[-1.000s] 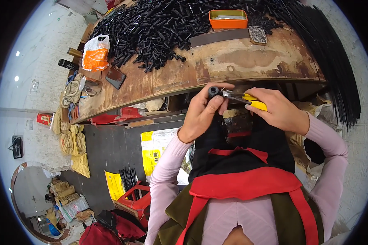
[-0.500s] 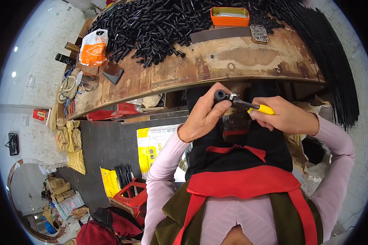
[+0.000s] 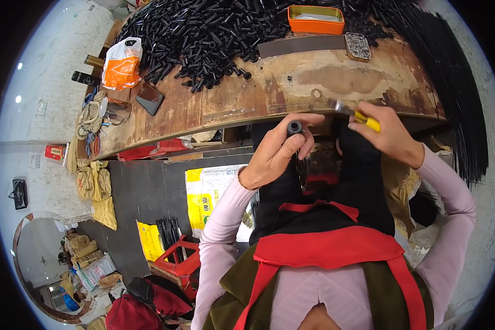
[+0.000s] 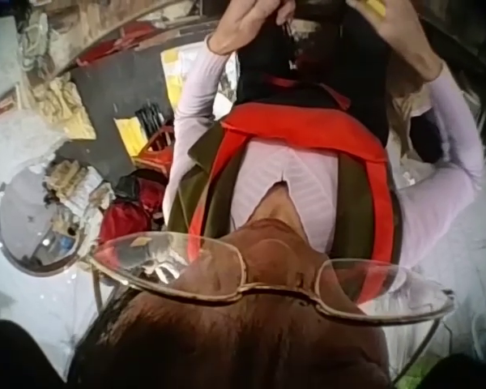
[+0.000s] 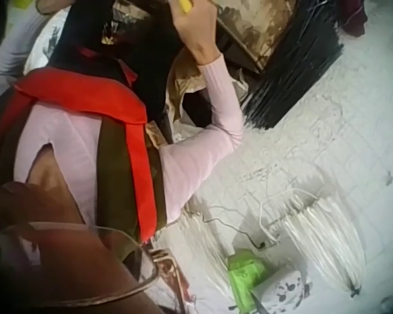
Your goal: The person is assembling small black components by aligning rods in a template and using pliers to secure them.
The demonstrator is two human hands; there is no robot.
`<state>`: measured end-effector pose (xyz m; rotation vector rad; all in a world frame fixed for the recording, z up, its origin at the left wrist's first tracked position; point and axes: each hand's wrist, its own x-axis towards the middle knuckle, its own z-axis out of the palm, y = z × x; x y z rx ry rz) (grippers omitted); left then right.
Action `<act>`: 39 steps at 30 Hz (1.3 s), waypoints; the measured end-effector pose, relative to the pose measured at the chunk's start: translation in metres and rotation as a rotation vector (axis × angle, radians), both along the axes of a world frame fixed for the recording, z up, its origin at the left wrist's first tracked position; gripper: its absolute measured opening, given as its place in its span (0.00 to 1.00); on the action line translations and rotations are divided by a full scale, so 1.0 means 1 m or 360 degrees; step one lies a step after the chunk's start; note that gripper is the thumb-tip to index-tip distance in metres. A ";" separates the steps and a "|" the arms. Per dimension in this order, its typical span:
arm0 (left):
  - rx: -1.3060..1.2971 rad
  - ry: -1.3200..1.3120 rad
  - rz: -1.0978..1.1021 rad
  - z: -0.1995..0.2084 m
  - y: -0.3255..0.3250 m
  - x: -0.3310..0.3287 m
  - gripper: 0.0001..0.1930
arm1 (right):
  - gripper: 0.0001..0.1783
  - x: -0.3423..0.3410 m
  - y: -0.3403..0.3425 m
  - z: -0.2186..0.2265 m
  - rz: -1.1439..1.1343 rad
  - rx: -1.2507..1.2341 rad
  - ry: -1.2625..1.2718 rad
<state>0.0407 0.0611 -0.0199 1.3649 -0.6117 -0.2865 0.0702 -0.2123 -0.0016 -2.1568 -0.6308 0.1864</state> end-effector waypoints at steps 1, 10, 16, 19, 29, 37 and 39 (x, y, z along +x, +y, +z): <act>0.0001 0.0010 0.0002 -0.002 0.000 0.003 0.29 | 0.11 0.009 -0.002 -0.004 -0.0048 0.0017 0.0022; -0.0237 0.0204 -0.0020 -0.016 0.002 0.021 0.26 | 0.13 -0.008 0.022 0.016 0.0286 -0.0042 0.0656; -0.0258 0.0145 -0.0038 -0.014 0.009 0.017 0.29 | 0.13 -0.013 0.023 0.024 0.0255 -0.0017 0.0615; -0.0386 0.0136 0.0122 -0.011 0.010 0.017 0.30 | 0.13 -0.020 0.022 0.026 0.0285 -0.0034 0.0569; -0.0349 0.0151 0.0343 -0.006 0.015 0.009 0.28 | 0.14 0.030 -0.012 0.001 0.0035 -0.0339 -0.0574; -0.0501 0.0349 0.0818 -0.005 0.009 0.030 0.21 | 0.17 0.157 -0.048 -0.021 -0.0427 -0.0886 -0.0781; -0.0585 0.0420 0.0870 -0.007 0.011 0.035 0.22 | 0.18 0.169 -0.057 -0.029 -0.0441 -0.1003 -0.0786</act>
